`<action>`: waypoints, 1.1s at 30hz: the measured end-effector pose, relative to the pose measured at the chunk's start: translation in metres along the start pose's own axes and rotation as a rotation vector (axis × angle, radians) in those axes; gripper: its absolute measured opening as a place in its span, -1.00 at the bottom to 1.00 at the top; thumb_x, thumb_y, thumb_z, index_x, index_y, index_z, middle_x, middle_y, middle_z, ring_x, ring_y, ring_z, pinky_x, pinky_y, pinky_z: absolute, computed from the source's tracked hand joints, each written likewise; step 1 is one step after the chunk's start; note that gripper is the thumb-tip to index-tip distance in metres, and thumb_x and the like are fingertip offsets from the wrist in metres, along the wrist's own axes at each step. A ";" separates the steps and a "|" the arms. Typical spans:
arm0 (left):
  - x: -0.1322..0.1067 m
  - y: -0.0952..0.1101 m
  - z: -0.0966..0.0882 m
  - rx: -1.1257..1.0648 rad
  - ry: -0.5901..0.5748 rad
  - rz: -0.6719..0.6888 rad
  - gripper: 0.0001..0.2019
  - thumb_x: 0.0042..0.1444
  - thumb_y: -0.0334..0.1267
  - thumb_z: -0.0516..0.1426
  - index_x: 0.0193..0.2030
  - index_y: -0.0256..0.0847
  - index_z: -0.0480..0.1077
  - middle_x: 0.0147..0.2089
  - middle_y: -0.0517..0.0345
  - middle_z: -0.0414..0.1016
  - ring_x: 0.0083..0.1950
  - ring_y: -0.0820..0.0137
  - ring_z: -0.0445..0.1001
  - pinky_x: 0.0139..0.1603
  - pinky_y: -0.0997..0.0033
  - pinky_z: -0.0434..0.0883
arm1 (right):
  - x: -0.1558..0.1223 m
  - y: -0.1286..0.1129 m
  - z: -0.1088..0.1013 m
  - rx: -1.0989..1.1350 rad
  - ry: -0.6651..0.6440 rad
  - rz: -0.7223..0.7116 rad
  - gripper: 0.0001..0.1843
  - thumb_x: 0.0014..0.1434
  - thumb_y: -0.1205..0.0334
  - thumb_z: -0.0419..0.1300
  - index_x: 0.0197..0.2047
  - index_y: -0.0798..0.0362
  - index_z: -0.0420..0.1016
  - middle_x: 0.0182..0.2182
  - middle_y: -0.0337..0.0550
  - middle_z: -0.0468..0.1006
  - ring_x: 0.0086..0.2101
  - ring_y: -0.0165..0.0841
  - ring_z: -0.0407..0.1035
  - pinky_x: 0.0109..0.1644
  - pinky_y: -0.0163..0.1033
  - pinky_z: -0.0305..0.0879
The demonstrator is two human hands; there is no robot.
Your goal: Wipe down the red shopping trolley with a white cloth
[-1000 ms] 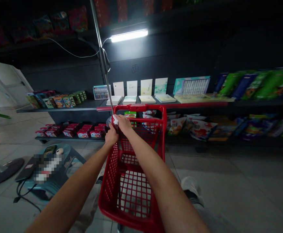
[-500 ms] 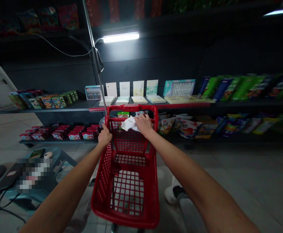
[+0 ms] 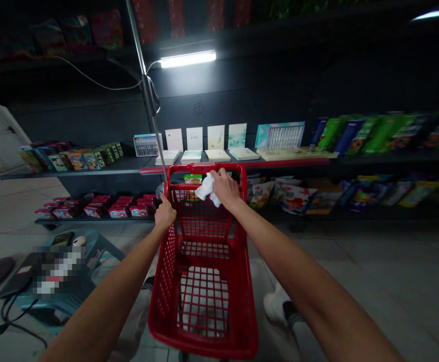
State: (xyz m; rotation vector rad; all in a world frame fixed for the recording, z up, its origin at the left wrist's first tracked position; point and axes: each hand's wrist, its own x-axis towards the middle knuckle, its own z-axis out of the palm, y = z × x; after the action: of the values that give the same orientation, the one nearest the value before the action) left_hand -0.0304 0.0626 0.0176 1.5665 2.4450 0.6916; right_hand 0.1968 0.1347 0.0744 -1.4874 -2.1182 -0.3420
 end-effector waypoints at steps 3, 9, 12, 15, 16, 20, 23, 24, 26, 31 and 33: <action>-0.002 0.001 0.001 0.007 0.000 -0.002 -0.19 0.18 -0.39 0.08 0.53 -0.34 -0.18 0.13 -0.37 0.54 0.14 -0.01 0.58 0.11 0.10 0.46 | 0.007 -0.045 0.014 0.076 0.054 -0.091 -0.62 0.43 0.33 -0.07 0.14 0.00 0.49 0.11 0.05 0.40 0.06 -0.15 0.32 -0.07 -0.19 0.33; -0.006 0.002 0.001 0.009 0.007 -0.011 -0.21 0.21 -0.38 0.07 0.53 -0.31 -0.18 0.14 -0.34 0.54 0.15 0.02 0.58 0.12 0.11 0.46 | -0.013 -0.096 0.086 0.212 0.032 -0.207 -0.53 0.47 0.28 -0.13 0.32 0.01 0.38 0.35 -0.01 0.28 0.32 -0.13 0.08 0.34 -0.05 0.16; -0.008 0.003 0.002 0.002 0.005 -0.012 -0.24 0.21 -0.36 0.09 0.50 -0.31 -0.14 0.14 -0.35 0.54 0.14 0.01 0.58 0.11 0.11 0.46 | -0.035 -0.092 0.115 0.237 0.032 -0.233 -0.45 0.44 0.28 -0.07 0.44 0.10 0.23 0.44 0.05 0.16 0.42 -0.08 -0.11 0.41 0.01 0.04; -0.009 0.005 0.002 -0.007 -0.009 -0.011 -0.26 0.25 -0.32 0.08 0.50 -0.30 -0.15 0.15 -0.34 0.53 0.16 0.02 0.57 0.12 0.13 0.45 | -0.046 -0.080 0.130 0.229 0.005 -0.284 -0.45 0.43 0.26 -0.05 0.43 0.14 0.24 0.40 0.09 0.23 0.40 -0.08 -0.04 0.41 0.02 0.02; -0.009 0.006 0.002 -0.012 -0.015 -0.013 -0.26 0.26 -0.30 0.08 0.50 -0.30 -0.16 0.16 -0.34 0.53 0.16 0.03 0.56 0.13 0.14 0.45 | -0.046 -0.076 0.132 0.222 0.007 -0.295 -0.48 0.44 0.26 -0.08 0.41 0.13 0.27 0.38 0.08 0.27 0.38 -0.09 0.00 0.40 0.01 0.02; -0.011 0.013 0.002 -0.039 -0.027 -0.020 -0.25 0.28 -0.25 0.08 0.51 -0.32 -0.18 0.18 -0.35 0.51 0.19 0.02 0.55 0.15 0.15 0.43 | -0.040 -0.070 0.145 0.219 0.060 -0.275 -0.56 0.47 0.30 -0.13 0.24 0.08 0.45 0.29 0.02 0.39 0.30 -0.12 0.10 0.38 -0.01 0.06; -0.012 0.020 0.003 -0.051 -0.028 -0.030 -0.21 0.25 -0.27 0.13 0.51 -0.33 -0.18 0.19 -0.37 0.50 0.18 0.01 0.55 0.15 0.15 0.43 | -0.050 -0.064 0.167 0.251 0.072 -0.263 -0.59 0.44 0.36 -0.08 0.18 0.09 0.49 0.30 0.03 0.38 0.32 -0.15 0.07 0.38 -0.04 0.11; -0.012 0.022 0.003 -0.047 -0.028 -0.035 -0.20 0.24 -0.29 0.14 0.51 -0.33 -0.18 0.20 -0.37 0.49 0.18 0.01 0.55 0.14 0.15 0.44 | -0.058 -0.060 0.177 0.260 0.052 -0.276 -0.58 0.43 0.39 -0.07 0.19 0.09 0.49 0.31 0.03 0.36 0.34 -0.17 0.05 0.37 -0.05 0.14; -0.012 0.025 0.005 -0.035 -0.018 -0.045 -0.20 0.22 -0.33 0.13 0.52 -0.33 -0.17 0.19 -0.36 0.49 0.16 0.02 0.57 0.13 0.15 0.45 | -0.080 -0.051 0.199 0.265 -0.031 -0.333 -0.57 0.40 0.44 -0.06 0.19 0.10 0.49 0.29 0.02 0.37 0.35 -0.22 0.03 0.32 -0.10 0.23; -0.010 0.032 0.011 -0.018 0.039 -0.064 -0.20 0.22 -0.37 0.09 0.53 -0.32 -0.19 0.17 -0.32 0.52 0.15 0.06 0.58 0.11 0.21 0.46 | -0.130 -0.030 0.234 0.180 -0.289 -0.441 -0.69 0.35 0.43 0.05 -0.04 0.13 0.62 0.02 0.04 0.56 0.15 -0.18 0.27 0.24 -0.09 0.33; -0.010 0.033 0.012 -0.019 0.047 -0.056 -0.20 0.22 -0.37 0.09 0.53 -0.32 -0.19 0.16 -0.33 0.52 0.15 0.07 0.58 0.10 0.21 0.46 | -0.133 -0.024 0.232 0.132 -0.370 -0.482 -0.73 0.32 0.45 0.09 -0.13 0.13 0.64 -0.02 0.06 0.57 0.11 -0.16 0.31 0.16 -0.08 0.38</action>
State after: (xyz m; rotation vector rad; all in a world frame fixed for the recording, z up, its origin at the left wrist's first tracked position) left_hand 0.0057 0.0689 0.0214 1.4850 2.4972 0.7479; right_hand 0.1459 0.1333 -0.1887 -1.0078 -2.7339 -0.0924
